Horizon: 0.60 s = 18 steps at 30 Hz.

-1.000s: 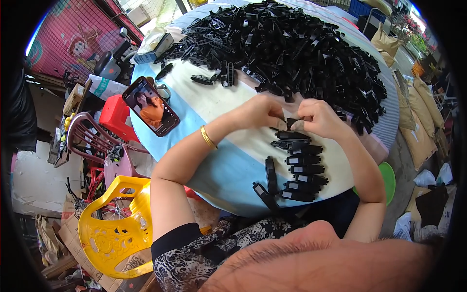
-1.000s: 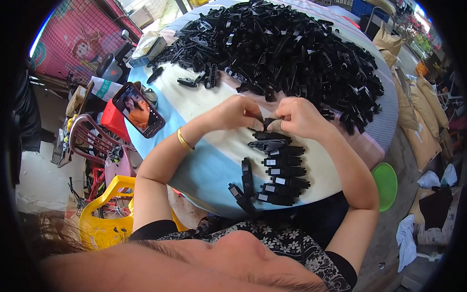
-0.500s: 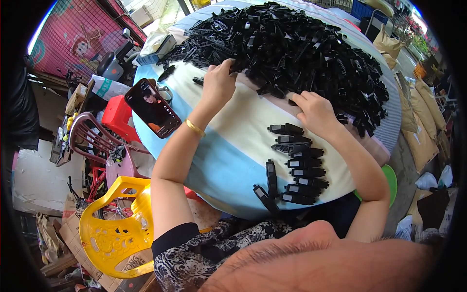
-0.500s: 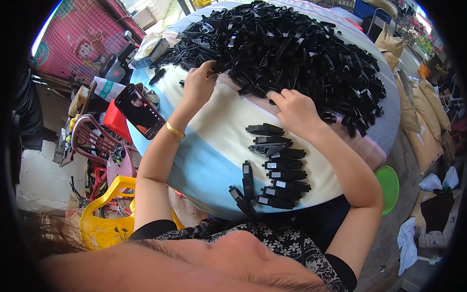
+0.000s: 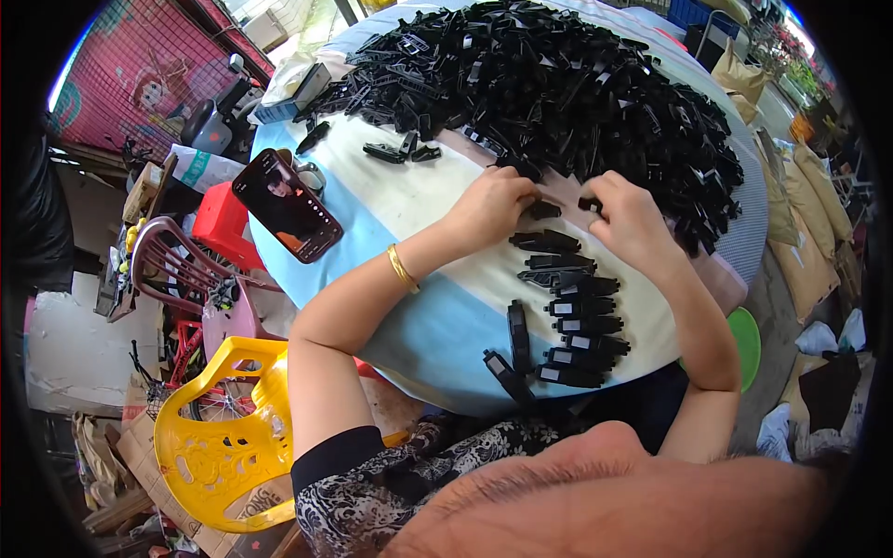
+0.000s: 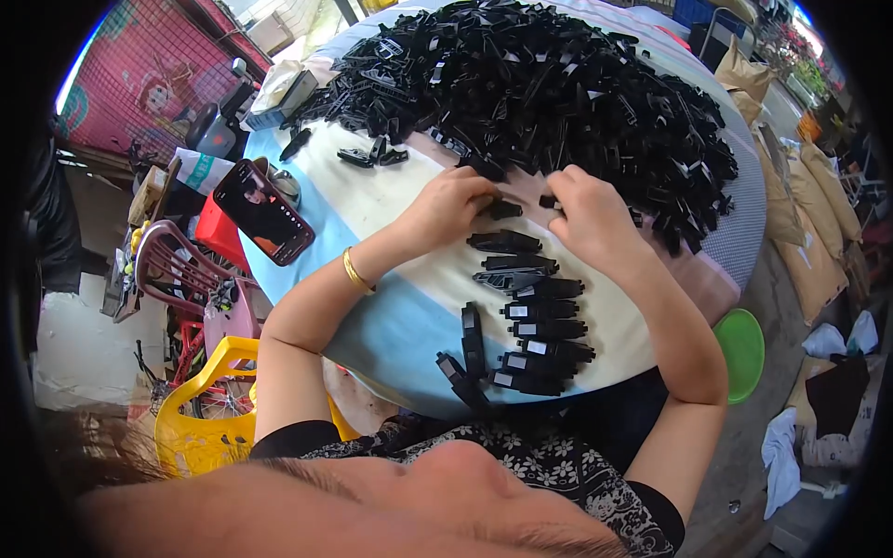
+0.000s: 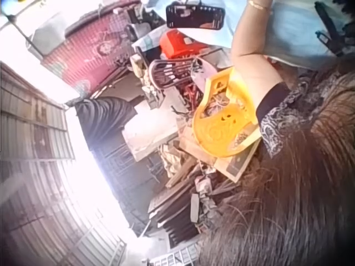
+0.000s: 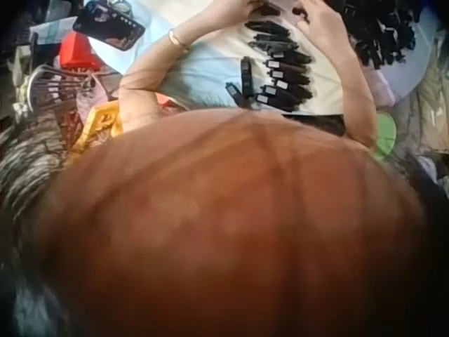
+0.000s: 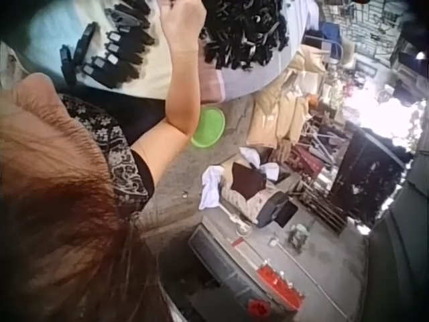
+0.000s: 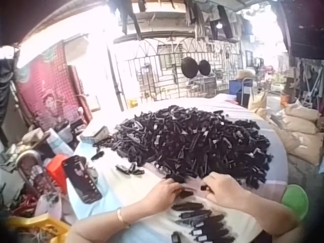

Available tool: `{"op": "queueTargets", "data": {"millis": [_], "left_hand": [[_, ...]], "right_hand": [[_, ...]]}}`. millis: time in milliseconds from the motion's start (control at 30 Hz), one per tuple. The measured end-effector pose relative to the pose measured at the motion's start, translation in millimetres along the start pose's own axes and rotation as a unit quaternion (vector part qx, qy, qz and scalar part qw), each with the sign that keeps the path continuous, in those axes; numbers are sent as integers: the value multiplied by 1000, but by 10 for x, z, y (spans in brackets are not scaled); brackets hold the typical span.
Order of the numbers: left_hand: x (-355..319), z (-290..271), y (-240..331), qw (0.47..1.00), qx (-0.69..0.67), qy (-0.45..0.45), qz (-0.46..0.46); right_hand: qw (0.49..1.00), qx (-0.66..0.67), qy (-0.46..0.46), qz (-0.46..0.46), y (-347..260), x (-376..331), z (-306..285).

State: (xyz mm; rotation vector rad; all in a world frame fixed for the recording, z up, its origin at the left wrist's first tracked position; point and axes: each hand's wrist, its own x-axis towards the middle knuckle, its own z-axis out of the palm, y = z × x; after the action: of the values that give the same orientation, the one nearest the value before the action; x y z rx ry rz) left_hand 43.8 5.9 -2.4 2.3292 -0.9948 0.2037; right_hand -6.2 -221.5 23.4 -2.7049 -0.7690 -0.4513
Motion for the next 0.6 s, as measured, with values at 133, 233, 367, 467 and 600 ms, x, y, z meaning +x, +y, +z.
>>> {"op": "queueTargets", "data": {"millis": [133,233,367,467,600], "left_hand": [[82,-45,3,995,-66,27,-69],[92,-72,-90,994,-41,97,-18],[39,-258,-109,997,-59,19,-53],[-68,-170,-135,1000,-18,-7,14],[-49,-63,69,996,-78,-35,36]], "right_hand": [[947,289,41,132,-39,67,31],[923,370,66,78,-18,74,109],[999,44,-4,23,5,-35,73],[1000,-18,-10,9,-10,-39,-9],[998,60,16,8,-33,2,-36]]}}
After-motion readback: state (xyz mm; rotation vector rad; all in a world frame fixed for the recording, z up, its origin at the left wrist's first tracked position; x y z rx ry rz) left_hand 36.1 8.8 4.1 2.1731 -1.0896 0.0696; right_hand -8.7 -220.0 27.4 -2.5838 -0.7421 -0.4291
